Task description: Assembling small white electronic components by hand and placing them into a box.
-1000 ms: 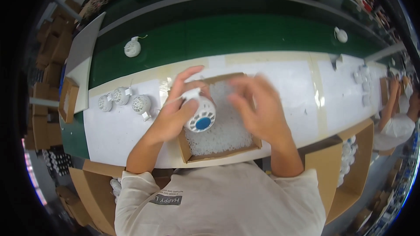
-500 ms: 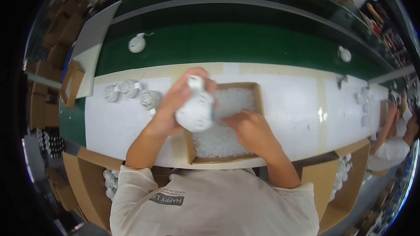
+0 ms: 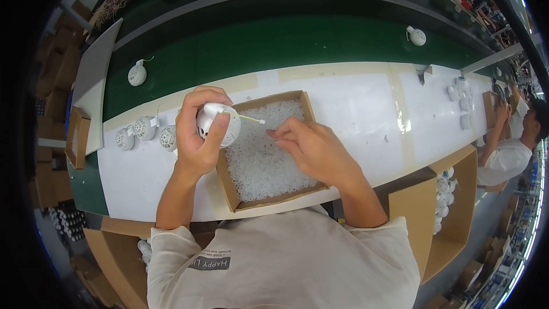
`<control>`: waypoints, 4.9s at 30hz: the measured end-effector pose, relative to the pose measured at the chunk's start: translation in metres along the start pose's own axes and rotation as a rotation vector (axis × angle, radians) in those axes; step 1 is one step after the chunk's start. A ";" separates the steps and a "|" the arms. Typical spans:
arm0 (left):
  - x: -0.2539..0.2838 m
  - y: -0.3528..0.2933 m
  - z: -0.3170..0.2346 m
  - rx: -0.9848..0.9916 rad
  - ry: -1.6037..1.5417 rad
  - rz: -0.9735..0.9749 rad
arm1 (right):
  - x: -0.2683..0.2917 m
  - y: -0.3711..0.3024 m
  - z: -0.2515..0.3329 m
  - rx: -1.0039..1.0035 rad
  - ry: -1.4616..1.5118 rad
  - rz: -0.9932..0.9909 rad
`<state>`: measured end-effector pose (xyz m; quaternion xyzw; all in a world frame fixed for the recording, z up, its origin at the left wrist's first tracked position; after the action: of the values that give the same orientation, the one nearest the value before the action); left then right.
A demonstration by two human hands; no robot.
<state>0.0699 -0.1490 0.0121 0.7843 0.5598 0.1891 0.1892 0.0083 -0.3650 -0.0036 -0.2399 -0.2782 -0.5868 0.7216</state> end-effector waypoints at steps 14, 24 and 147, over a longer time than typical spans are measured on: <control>-0.010 -0.003 0.000 -0.020 0.100 0.069 | 0.015 -0.005 0.012 0.140 0.229 -0.291; -0.015 -0.003 0.000 -0.092 0.201 0.043 | 0.001 -0.008 0.014 0.119 0.597 -0.315; -0.028 -0.026 -0.037 0.106 0.162 0.246 | 0.000 0.001 0.038 0.522 0.170 -0.531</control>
<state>0.0221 -0.1650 0.0280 0.8380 0.4819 0.2439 0.0774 0.0049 -0.3394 0.0237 0.0821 -0.4098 -0.6805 0.6018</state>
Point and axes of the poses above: each hand's wrist, its own y-axis towards the middle knuckle, its own x-axis out of the back of the hand, z = x × y, the point moved 2 cm from there along y, towards the middle knuckle, and after that the axes turned 9 degrees about -y, right-handed, at the moved point
